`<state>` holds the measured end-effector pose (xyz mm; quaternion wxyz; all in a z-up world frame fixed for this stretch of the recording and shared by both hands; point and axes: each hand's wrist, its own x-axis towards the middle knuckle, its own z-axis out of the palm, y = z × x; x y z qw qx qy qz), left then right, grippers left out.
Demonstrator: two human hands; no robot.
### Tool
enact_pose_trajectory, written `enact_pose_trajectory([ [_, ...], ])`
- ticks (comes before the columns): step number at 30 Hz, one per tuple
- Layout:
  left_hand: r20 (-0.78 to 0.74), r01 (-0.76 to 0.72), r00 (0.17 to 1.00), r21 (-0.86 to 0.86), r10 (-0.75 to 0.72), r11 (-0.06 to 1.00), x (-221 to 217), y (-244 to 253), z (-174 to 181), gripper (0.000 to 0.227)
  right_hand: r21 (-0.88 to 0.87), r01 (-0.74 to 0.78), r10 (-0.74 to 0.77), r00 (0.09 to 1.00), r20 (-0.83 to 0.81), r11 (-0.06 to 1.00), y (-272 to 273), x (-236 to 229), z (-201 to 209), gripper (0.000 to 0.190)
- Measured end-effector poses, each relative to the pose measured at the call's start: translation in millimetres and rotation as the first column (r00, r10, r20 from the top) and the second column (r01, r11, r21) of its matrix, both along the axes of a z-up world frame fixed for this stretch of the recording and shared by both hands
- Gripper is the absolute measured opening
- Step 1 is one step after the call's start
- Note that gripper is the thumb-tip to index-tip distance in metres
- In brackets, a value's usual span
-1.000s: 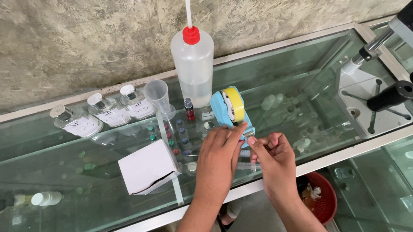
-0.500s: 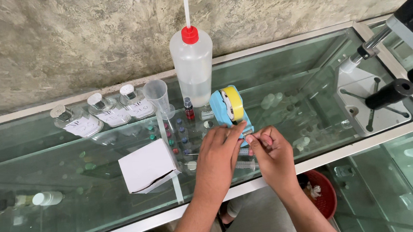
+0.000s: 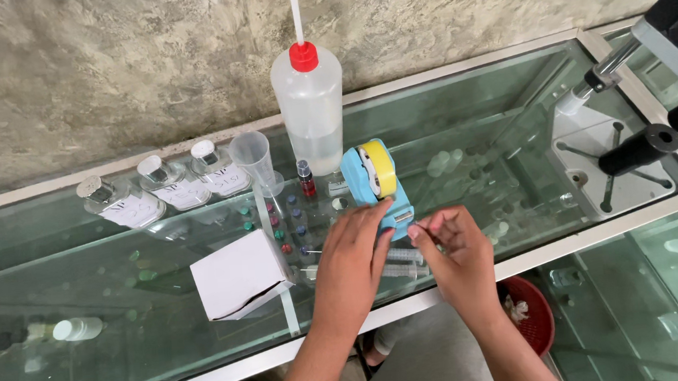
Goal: The person fills small pink bottles with liquid using a squeeze bottle and a syringe, then caps them. The person places the filled bottles into a small cardboard box and seals it with tape.
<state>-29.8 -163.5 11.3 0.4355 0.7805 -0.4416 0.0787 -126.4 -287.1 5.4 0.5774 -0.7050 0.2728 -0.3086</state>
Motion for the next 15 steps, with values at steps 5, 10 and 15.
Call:
enact_pose_trajectory([
  [5,-0.200,0.017,0.980,-0.024,-0.022,1.000,-17,22,14,0.033,0.094,0.025,-0.023,0.999,-0.023,0.995,12,-14,11,0.018],
  [10,-0.578,-0.085,0.815,-0.074,0.027,0.994,-34,44,30,0.033,0.159,-0.144,0.133,0.988,0.081,0.977,35,-15,18,0.016],
  [15,-0.768,-0.271,0.616,0.002,0.175,0.963,-36,67,42,0.021,0.246,-0.205,0.201,0.979,0.040,0.947,62,-6,30,0.014],
])
